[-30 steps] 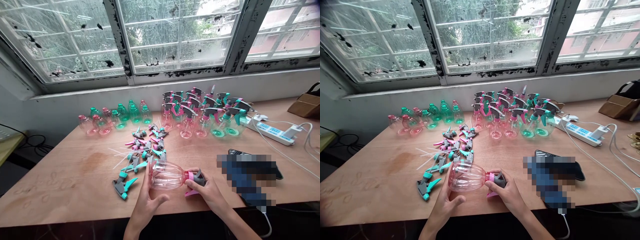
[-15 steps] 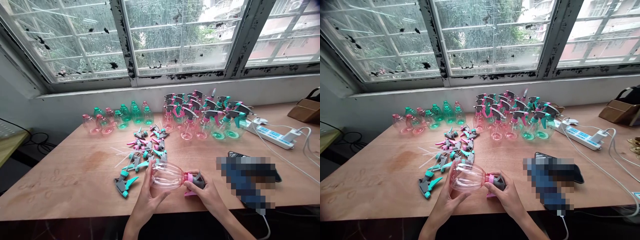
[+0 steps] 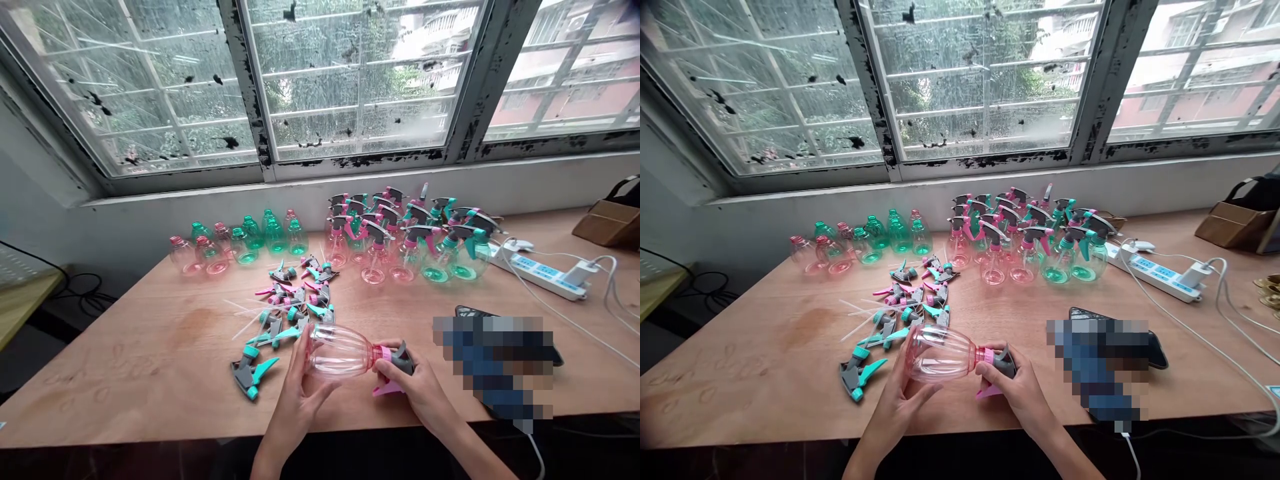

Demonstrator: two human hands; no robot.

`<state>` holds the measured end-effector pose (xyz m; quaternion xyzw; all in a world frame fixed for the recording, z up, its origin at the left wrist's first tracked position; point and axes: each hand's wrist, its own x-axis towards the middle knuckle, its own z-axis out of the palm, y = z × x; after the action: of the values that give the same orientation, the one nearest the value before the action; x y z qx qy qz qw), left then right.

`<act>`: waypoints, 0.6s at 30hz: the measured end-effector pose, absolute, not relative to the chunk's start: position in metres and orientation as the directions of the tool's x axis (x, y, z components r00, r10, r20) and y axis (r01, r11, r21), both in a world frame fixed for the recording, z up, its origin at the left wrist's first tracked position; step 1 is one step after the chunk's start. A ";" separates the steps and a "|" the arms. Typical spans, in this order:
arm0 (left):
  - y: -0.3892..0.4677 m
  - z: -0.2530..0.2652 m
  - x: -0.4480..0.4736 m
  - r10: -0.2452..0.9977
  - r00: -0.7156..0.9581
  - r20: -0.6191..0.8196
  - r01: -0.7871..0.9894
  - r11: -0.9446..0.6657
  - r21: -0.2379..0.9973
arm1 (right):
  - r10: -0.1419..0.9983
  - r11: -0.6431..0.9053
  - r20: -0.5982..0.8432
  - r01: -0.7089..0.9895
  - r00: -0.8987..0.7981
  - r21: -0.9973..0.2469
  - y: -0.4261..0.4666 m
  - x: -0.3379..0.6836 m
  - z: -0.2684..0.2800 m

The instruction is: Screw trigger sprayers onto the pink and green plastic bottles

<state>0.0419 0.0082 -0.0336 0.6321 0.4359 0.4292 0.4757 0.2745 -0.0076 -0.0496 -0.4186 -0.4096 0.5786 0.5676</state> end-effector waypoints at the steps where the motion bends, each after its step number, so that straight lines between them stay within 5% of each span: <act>1: 0.008 -0.035 0.042 0.958 0.254 0.135 0.139 -0.174 0.975 | 1.000 -0.016 -0.014 -0.319 -0.009 -0.948 -0.007 0.275 -0.051; 18: 0.011 -0.039 0.043 0.961 0.224 0.164 0.164 -0.203 0.965 | 1.000 0.004 0.007 -0.315 -0.008 -0.949 -0.006 0.276 -0.053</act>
<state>0.0425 0.0105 -0.0387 0.6382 0.4406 0.4405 0.4523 0.2765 -0.0061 -0.0530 -0.4101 -0.4175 0.5742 0.5725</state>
